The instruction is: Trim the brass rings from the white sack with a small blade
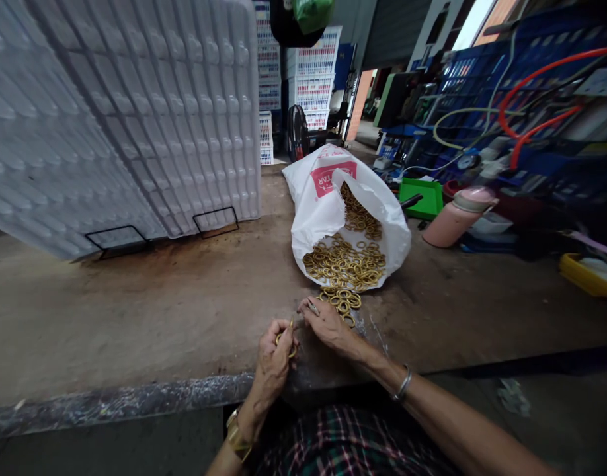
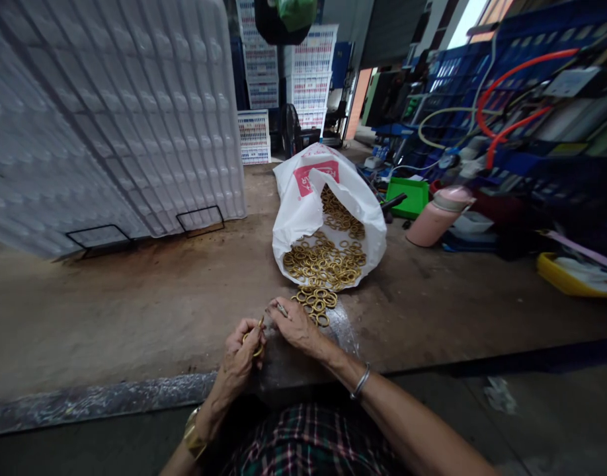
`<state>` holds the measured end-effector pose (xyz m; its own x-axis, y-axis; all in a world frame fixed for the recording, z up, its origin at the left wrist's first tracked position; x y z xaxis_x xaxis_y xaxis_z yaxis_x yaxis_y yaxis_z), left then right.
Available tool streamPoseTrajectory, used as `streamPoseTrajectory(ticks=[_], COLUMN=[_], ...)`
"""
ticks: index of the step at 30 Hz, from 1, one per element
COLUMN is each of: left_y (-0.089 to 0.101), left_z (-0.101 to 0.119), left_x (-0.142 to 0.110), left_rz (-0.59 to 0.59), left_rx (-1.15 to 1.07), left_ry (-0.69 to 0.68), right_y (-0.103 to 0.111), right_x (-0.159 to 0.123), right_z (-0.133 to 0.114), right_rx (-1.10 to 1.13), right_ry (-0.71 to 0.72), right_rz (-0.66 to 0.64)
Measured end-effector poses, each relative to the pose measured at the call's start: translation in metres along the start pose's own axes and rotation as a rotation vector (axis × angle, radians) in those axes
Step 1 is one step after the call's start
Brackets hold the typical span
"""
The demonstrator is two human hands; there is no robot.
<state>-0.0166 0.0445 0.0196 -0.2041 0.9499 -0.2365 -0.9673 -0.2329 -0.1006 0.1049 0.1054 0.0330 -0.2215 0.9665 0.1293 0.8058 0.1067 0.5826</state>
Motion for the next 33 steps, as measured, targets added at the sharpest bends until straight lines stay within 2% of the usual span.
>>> streamPoseTrajectory(ticks=[4, 9, 15, 21, 24, 29, 33], left_y=[-0.002, -0.002, -0.002, -0.003, -0.002, 0.002, 0.003], left_z=[0.003, 0.003, -0.001, -0.002, -0.007, -0.012, -0.011], left_x=[-0.001, -0.002, 0.000, 0.000, 0.002, 0.007, 0.006], left_rz=[-0.022, -0.022, -0.021, -0.046, -0.033, -0.026, -0.027], left_rx=[0.010, 0.001, 0.038, 0.014, 0.000, -0.037, -0.184], left_ry=[0.006, 0.016, 0.022, 0.027, 0.037, 0.025, 0.090], right_y=[-0.004, -0.012, -0.015, -0.016, -0.015, -0.016, -0.019], right_x=[-0.005, -0.007, -0.006, -0.004, -0.002, -0.005, -0.009], right_z=[-0.013, -0.011, -0.006, -0.002, 0.000, 0.007, 0.010], right_rx=[0.159, 0.231, 0.297, 0.301, 0.251, -0.006, -0.113], right_ry=[0.000, -0.005, -0.068, -0.124, -0.106, 0.028, 0.109], right_rz=[-0.119, -0.196, -0.208, -0.160, -0.130, -0.085, -0.080])
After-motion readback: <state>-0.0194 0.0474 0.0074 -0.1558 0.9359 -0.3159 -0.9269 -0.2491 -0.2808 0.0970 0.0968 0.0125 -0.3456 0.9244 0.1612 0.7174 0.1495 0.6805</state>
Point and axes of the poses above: each hand's wrist, its own x-axis towards the middle knuckle, its own y-axis out of the back of the hand, z = x × y, the point moved 4 cm from there along x, towards the middle knuckle, and after that the axes turned 10 degrees about z, right-handed, at the moved point
